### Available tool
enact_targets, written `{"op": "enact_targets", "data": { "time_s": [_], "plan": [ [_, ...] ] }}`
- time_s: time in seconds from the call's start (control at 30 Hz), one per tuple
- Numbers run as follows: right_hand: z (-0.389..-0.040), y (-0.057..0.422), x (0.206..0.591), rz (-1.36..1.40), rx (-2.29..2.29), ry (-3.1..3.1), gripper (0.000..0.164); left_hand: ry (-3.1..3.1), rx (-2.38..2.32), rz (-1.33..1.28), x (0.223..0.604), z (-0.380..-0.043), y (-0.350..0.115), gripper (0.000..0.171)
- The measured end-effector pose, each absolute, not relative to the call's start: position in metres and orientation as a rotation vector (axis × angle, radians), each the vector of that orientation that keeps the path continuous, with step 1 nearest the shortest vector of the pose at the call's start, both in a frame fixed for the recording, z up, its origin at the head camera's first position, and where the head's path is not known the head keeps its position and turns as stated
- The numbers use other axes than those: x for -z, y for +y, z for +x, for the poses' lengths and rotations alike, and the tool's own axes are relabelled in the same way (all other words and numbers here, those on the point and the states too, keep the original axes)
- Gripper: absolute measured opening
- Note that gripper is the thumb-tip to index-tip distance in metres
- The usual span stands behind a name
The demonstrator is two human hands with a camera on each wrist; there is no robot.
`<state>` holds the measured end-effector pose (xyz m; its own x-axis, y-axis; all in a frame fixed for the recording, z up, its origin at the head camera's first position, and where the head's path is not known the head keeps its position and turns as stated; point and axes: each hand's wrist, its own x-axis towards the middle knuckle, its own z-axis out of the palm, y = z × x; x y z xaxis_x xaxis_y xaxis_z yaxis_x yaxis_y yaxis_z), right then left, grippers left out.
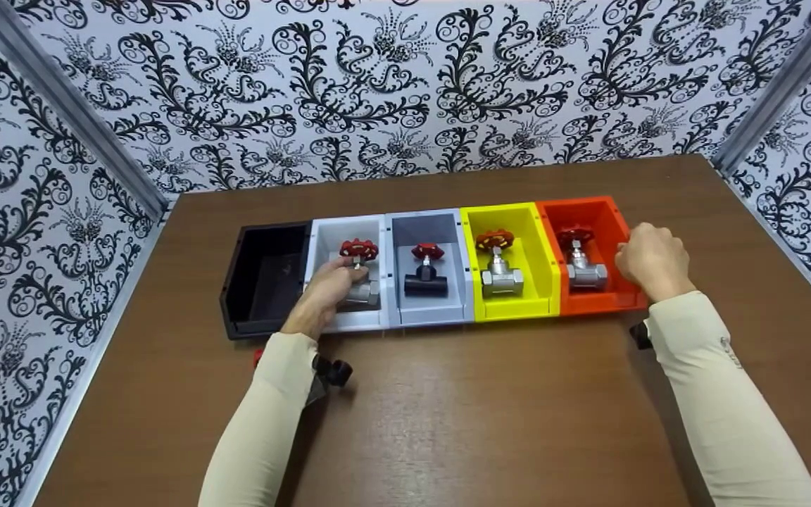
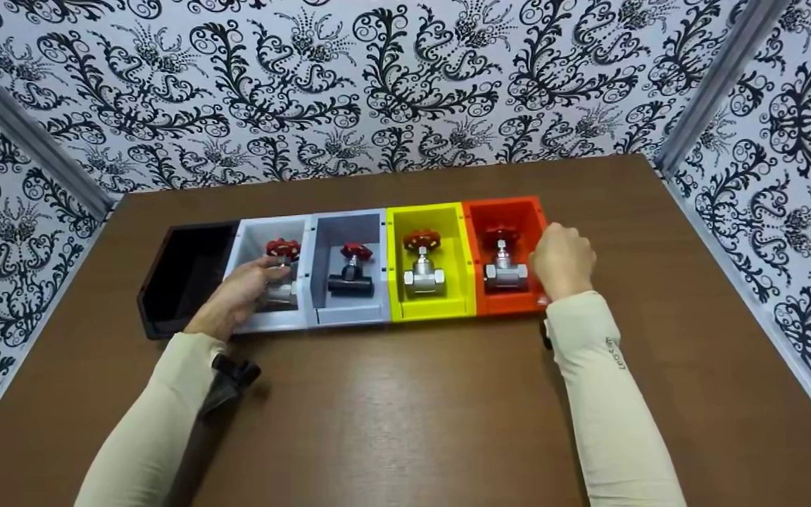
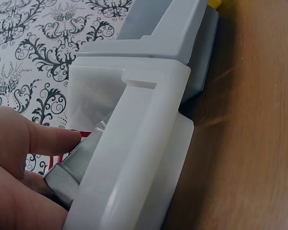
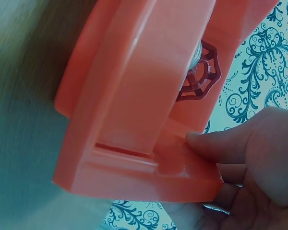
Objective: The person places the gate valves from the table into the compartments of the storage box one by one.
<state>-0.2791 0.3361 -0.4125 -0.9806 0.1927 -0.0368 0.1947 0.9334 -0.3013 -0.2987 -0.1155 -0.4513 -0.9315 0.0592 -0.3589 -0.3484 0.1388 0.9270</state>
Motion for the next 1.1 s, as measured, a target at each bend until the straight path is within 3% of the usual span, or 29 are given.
{"op": "enact_targets", "data": {
  "time_s": [0.3, 1.1],
  "plan": [
    [-0.2788, 0.3358, 0.4127, 0.315, 0.489, 3.073, 0.032, 2.164, -1.824, -0.274, 0.4527, -0.2997, -0.1158, 0.046],
    [-0.2799, 0.3354, 0.4146, 0.315, 0.466, 3.107, 0.034, 2.232, -1.75, -0.268, 0.4558, -0.2992, -0.115, 0.05]
  ]
}}
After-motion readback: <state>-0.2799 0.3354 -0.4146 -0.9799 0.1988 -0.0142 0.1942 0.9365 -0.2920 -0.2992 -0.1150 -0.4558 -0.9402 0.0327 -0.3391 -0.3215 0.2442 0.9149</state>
